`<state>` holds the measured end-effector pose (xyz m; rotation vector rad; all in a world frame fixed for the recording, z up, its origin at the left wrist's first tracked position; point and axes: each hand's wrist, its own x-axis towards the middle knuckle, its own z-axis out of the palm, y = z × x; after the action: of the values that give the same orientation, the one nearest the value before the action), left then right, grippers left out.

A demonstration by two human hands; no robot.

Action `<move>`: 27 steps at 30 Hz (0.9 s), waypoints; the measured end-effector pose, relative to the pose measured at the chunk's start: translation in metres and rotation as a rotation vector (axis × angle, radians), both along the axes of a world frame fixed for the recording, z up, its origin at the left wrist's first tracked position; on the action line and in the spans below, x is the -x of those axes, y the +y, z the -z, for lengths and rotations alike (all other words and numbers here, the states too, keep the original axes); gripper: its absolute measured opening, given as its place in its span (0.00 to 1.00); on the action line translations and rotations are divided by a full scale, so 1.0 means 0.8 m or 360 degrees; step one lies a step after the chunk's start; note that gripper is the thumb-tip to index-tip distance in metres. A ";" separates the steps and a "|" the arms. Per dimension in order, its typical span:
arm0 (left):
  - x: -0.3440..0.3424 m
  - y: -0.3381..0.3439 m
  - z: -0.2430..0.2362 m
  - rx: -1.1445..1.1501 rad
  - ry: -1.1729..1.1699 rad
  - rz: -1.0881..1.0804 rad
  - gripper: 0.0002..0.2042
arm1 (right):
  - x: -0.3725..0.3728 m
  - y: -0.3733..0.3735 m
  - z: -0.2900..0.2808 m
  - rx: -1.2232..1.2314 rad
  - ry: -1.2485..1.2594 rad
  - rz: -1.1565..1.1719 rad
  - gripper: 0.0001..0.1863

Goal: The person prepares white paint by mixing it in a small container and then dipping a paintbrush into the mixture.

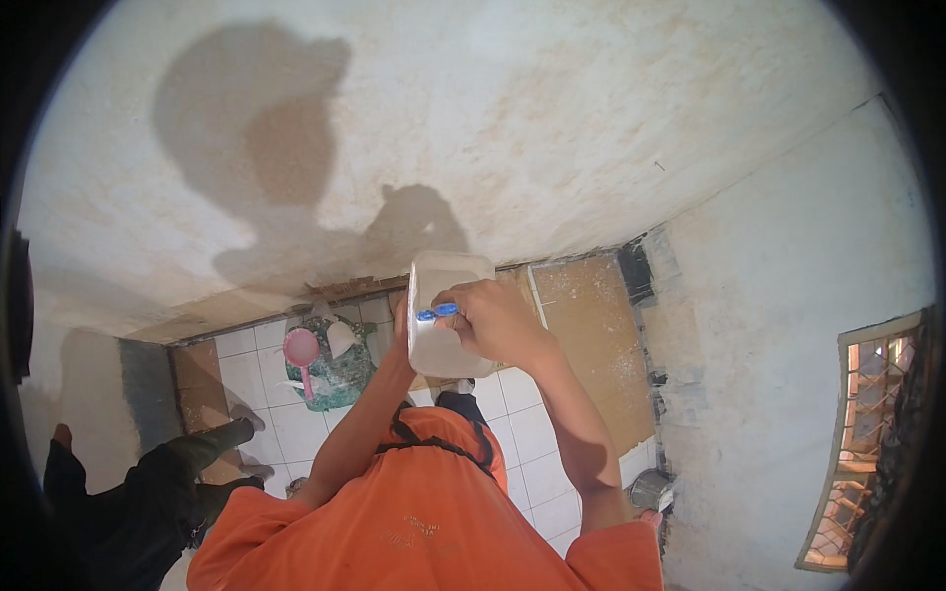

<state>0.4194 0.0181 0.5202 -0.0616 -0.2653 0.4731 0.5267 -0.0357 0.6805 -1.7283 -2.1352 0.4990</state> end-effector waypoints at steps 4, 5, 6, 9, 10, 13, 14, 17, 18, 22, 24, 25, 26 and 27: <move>0.003 -0.001 0.002 -0.0160 0.0452 -0.0187 0.35 | 0.008 -0.009 -0.010 0.0104 0.0022 -0.0029 0.11; 0.003 0.000 0.003 -0.0161 0.0452 -0.0185 0.35 | 0.008 -0.011 -0.009 0.0136 0.0039 -0.0032 0.11; 0.003 0.001 0.004 -0.0128 0.0323 -0.0130 0.34 | 0.008 -0.014 -0.010 0.0170 0.0055 -0.0033 0.11; 0.001 0.006 0.004 -0.0134 0.0210 -0.0086 0.34 | 0.009 -0.021 -0.015 0.0196 0.0069 -0.0046 0.10; 0.001 0.008 0.002 -0.0174 0.0228 -0.0101 0.33 | 0.009 -0.023 -0.017 0.0198 0.0071 -0.0045 0.10; 0.002 0.008 -0.007 -0.0087 0.0436 -0.0109 0.32 | 0.011 -0.028 -0.028 0.0192 0.0137 -0.0006 0.10; 0.001 0.010 -0.001 -0.0085 0.0438 -0.0111 0.32 | 0.011 -0.029 -0.033 0.0169 0.0176 0.0060 0.09; 0.002 0.012 0.013 -0.0023 0.0293 -0.0070 0.32 | 0.007 -0.034 -0.033 0.0195 0.0321 0.0219 0.07; 0.001 0.011 0.012 0.0006 0.0363 -0.0062 0.31 | 0.004 -0.036 -0.032 0.0237 0.0423 0.0329 0.07; -0.003 0.010 0.014 -0.0023 0.0071 0.0036 0.33 | -0.002 -0.035 -0.018 0.0325 0.0552 0.0413 0.07; -0.006 0.009 0.016 -0.0074 0.0036 0.0026 0.33 | -0.009 -0.031 0.001 0.0363 0.0604 0.0448 0.06; -0.007 0.008 0.016 -0.0126 0.0000 0.0018 0.33 | -0.010 -0.030 0.007 0.0363 0.0604 0.0446 0.06; -0.007 0.006 0.017 -0.0126 0.0000 0.0017 0.33 | -0.010 -0.028 0.011 0.0308 0.0576 0.0452 0.06; -0.005 0.002 0.013 -0.0127 0.0200 -0.0027 0.34 | -0.011 -0.027 0.016 0.0251 0.0548 0.0462 0.06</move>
<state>0.4237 0.0201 0.5099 0.0481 -0.1614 0.4810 0.5357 -0.0572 0.6678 -1.8390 -1.6144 0.8301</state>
